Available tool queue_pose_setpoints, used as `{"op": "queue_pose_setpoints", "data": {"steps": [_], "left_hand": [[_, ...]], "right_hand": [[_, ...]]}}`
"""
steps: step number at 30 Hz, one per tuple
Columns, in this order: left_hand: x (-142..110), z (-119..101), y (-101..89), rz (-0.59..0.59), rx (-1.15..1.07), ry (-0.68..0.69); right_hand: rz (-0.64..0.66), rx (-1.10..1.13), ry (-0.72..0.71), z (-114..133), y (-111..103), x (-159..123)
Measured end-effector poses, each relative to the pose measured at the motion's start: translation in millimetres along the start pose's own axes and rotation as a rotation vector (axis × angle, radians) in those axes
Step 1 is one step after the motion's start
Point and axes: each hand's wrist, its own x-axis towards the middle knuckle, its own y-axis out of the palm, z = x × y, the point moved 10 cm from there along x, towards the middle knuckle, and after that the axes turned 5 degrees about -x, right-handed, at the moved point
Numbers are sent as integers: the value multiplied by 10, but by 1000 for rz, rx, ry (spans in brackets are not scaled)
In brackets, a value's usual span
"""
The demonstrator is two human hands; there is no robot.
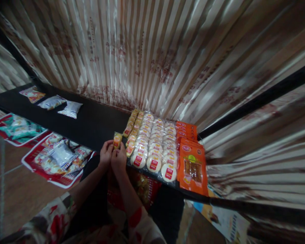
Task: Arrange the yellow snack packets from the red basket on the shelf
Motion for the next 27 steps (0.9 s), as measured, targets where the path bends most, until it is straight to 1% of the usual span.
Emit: {"op": "queue_pose_setpoints", "data": {"steps": [4,6,12,21,27], "left_hand": [[44,67,34,24,-10,-51],[61,72,47,29,-10,-51],[120,46,98,45,26,-5],[273,27,229,133,134,54],[330,-39,285,182,168,104]], "right_hand": [[-6,-10,38,-45,18,24],[-3,-3,48,-41,23,29],[15,20,57,-76,61,83],[-50,-86,7,-97,39,175],[-79,-90,-34,-46,25,208]]}}
